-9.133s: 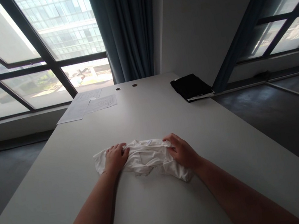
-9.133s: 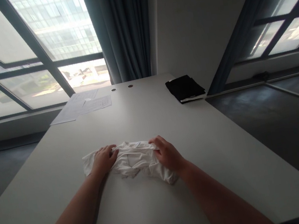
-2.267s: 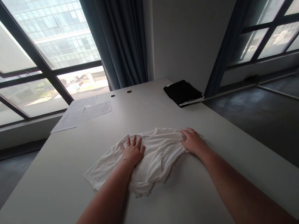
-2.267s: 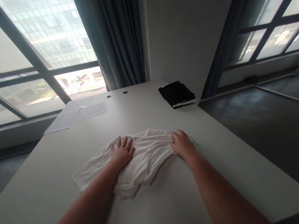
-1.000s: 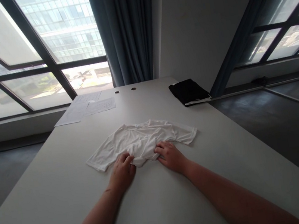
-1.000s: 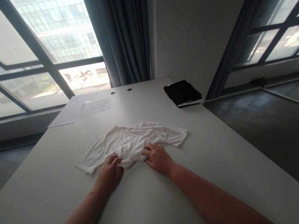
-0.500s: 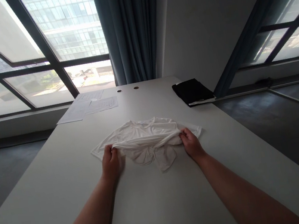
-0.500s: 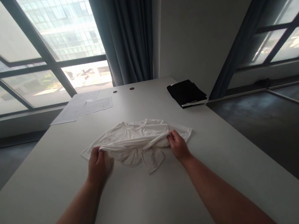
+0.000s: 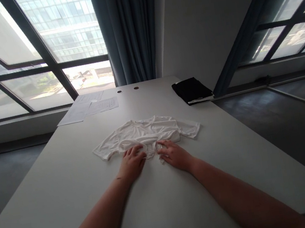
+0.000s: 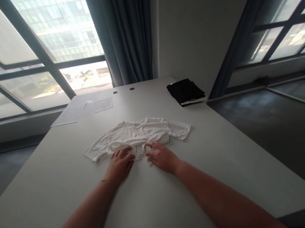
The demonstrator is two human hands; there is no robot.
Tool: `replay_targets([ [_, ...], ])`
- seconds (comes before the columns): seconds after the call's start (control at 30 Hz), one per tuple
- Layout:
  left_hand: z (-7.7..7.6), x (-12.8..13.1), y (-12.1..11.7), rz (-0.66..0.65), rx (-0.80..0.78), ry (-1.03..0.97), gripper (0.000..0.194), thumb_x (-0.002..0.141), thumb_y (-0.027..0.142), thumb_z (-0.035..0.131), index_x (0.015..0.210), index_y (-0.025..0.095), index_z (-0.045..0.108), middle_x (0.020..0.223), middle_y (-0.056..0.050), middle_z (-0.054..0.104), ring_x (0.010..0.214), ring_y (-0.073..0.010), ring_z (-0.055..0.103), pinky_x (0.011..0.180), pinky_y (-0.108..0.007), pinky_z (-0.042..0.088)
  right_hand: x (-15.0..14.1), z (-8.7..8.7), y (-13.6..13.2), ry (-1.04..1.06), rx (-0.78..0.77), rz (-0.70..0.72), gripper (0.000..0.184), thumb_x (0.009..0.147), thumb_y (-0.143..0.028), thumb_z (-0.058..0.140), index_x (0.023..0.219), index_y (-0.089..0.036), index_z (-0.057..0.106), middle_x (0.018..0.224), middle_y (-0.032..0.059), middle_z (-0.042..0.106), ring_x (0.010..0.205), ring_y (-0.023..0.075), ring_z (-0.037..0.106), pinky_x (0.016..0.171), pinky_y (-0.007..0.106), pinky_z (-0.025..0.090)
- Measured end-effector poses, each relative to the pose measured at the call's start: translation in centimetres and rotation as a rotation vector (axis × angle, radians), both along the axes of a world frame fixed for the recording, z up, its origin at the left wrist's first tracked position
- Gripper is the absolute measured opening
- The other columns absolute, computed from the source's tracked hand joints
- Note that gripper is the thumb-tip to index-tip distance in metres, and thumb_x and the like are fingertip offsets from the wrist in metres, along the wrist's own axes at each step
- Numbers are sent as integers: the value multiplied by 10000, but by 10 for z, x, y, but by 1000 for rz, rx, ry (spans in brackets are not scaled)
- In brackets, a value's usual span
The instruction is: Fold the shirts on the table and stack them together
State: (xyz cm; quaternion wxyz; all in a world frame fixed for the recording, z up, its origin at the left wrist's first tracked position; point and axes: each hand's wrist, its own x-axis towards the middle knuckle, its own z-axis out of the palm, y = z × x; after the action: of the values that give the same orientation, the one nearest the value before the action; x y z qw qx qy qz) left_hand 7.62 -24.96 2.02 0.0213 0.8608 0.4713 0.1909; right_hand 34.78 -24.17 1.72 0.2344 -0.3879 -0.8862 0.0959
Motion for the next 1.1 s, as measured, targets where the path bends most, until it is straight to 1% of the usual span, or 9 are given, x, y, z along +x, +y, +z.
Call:
replay_targets([
  [0.17, 14, -19, -19, -98, -1, -147, 142, 1002, 252, 521, 999, 244, 662, 1450, -76, 640, 1375, -250, 543, 1126, -460, 435, 15, 8, -9, 268, 55, -15, 117, 990, -230, 576, 935, -224, 679, 1216, 119, 696, 1199, 263, 617, 1081, 483, 490],
  [0.3, 31, -37, -55, -20, 12, -391, 141, 1022, 280, 478, 939, 234, 583, 1396, -103, 673, 1347, -235, 566, 1149, -457, 430, 30, 19, -41, 668, 22, -217, 100, 1003, -294, 511, 926, -250, 557, 1213, 111, 722, 1175, 245, 657, 1078, 452, 489],
  [0.47, 38, -66, -101, 19, -194, -676, 223, 1016, 365, 456, 888, 226, 575, 1370, -126, 680, 1320, -266, 587, 1138, -449, 454, 53, 13, -86, 924, -237, -281, 145, 930, -298, 442, 796, -258, 480, 1057, 101, 768, 1090, 265, 691, 1027, 440, 509],
  [0.57, 31, -80, -119, 32, -417, -715, 340, 1009, 482, 445, 875, 214, 605, 1096, -112, 747, 1071, -258, 673, 961, -379, 540, 65, 5, -106, 803, -415, -265, 215, 938, -350, 403, 752, -260, 464, 706, 46, 684, 710, 230, 649, 750, 372, 539],
  [0.63, 24, -87, -128, 61, -481, -661, 408, 995, 558, 444, 815, 216, 578, 845, -59, 704, 836, -218, 646, 790, -322, 535, 70, 4, -116, 593, -374, -246, 275, 944, -408, 431, 716, -255, 454, 619, 9, 592, 595, 194, 548, 628, 321, 456],
  [0.77, 20, -95, -146, 99, -481, -458, 457, 993, 605, 421, 750, 227, 505, 679, 5, 590, 659, -170, 547, 661, -279, 438, 70, 13, -136, 137, -290, -112, 334, 976, -459, 460, 762, -230, 578, 597, -12, 545, 566, 164, 490, 619, 291, 361],
  [0.9, 38, -98, -160, 38, -529, -326, 444, 1025, 568, 360, 784, 240, 539, 687, 9, 627, 634, -170, 576, 647, -279, 410, 73, 27, -146, -82, -326, -38, 305, 972, -417, 507, 778, -230, 648, 628, 24, 621, 575, 169, 524, 614, 287, 341],
  [1.0, 57, -92, -148, 68, -495, -241, 458, 1045, 546, 315, 801, 256, 573, 688, 6, 676, 635, -175, 619, 669, -281, 434, 83, 36, -127, -34, -240, -80, 352, 989, -428, 493, 727, -235, 627, 655, 37, 635, 608, 180, 546, 632, 294, 375],
  [1.1, 67, -72, -105, 261, -240, -80, 408, 1032, 521, 376, 827, 272, 625, 727, -18, 710, 709, -206, 674, 741, -307, 475, 90, 39, -79, 40, -32, -275, 349, 1000, -409, 465, 748, -236, 634, 737, 60, 663, 695, 206, 589, 720, 317, 445],
])
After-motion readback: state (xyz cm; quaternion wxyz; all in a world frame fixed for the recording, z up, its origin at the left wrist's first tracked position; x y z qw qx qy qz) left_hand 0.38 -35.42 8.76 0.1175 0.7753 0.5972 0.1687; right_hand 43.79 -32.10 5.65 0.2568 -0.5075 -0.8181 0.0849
